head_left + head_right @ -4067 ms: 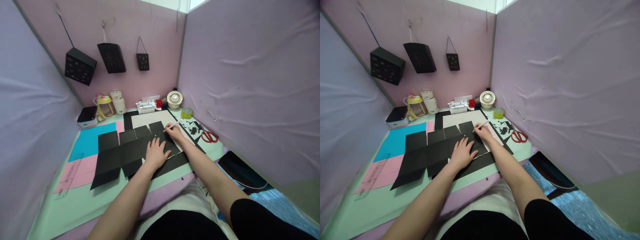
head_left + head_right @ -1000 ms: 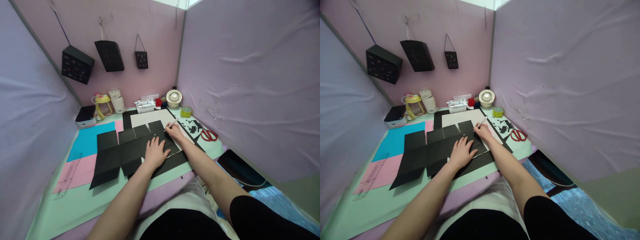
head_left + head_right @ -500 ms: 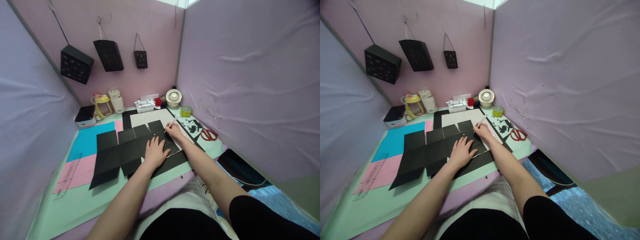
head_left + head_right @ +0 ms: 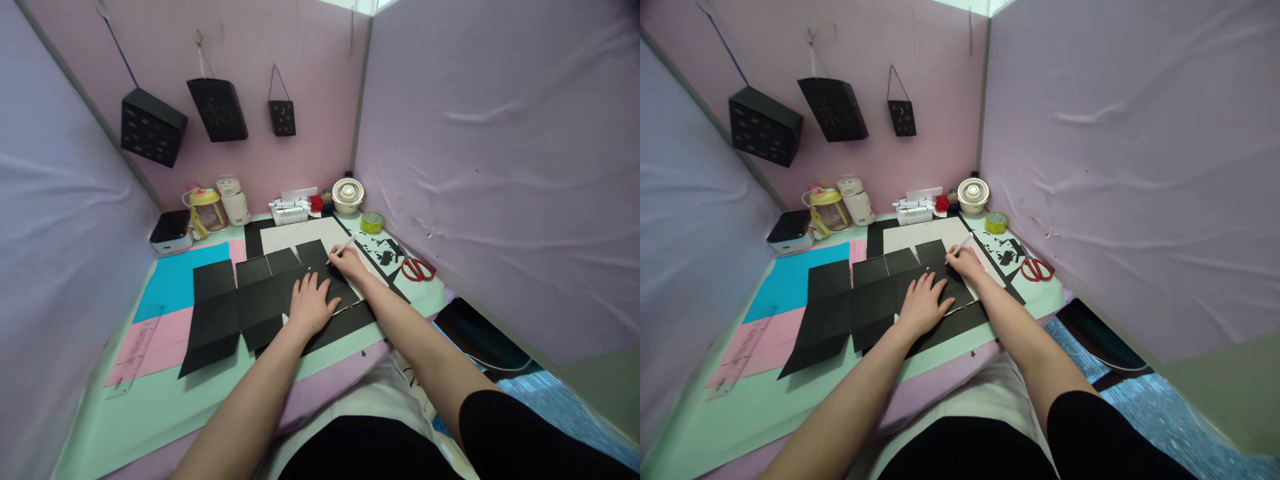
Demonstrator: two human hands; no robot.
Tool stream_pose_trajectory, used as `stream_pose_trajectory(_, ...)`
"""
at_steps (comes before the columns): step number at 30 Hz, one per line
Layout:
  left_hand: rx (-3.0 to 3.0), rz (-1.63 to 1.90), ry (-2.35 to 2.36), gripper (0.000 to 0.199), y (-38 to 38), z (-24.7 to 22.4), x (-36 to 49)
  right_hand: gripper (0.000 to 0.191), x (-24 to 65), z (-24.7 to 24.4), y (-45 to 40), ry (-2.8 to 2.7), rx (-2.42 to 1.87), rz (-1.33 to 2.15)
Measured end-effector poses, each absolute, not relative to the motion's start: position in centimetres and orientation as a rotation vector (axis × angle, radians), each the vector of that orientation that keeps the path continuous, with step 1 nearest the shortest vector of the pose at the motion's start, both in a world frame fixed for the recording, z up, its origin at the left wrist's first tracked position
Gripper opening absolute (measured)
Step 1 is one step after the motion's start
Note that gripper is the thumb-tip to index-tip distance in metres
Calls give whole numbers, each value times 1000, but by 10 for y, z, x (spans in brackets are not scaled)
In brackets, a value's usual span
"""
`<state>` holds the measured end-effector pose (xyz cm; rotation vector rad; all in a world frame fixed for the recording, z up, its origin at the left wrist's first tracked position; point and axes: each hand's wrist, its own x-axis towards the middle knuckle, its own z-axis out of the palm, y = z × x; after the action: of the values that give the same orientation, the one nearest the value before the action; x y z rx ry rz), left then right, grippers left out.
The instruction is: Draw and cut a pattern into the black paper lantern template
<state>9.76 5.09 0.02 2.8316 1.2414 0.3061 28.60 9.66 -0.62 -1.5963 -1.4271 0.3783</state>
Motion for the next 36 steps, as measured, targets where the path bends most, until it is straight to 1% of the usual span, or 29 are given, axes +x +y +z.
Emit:
stream_pose_trajectory(14,2827,285,1243,56,51,2,97,12,285,-6,98,-1386,-1579,333)
stream_pose_trajectory(22,2829,282,1242,56,51,2,97,13,288,-4,96,-1274,-1548,227)
stream_pose_trajectory(31,2834,285,1247,56,51,2,97,12,285,-4,95,-1379,-1479,348)
stream_pose_trajectory(36,2837,291,1245,56,51,1,97,11,283,-2,93,-1444,-1511,422)
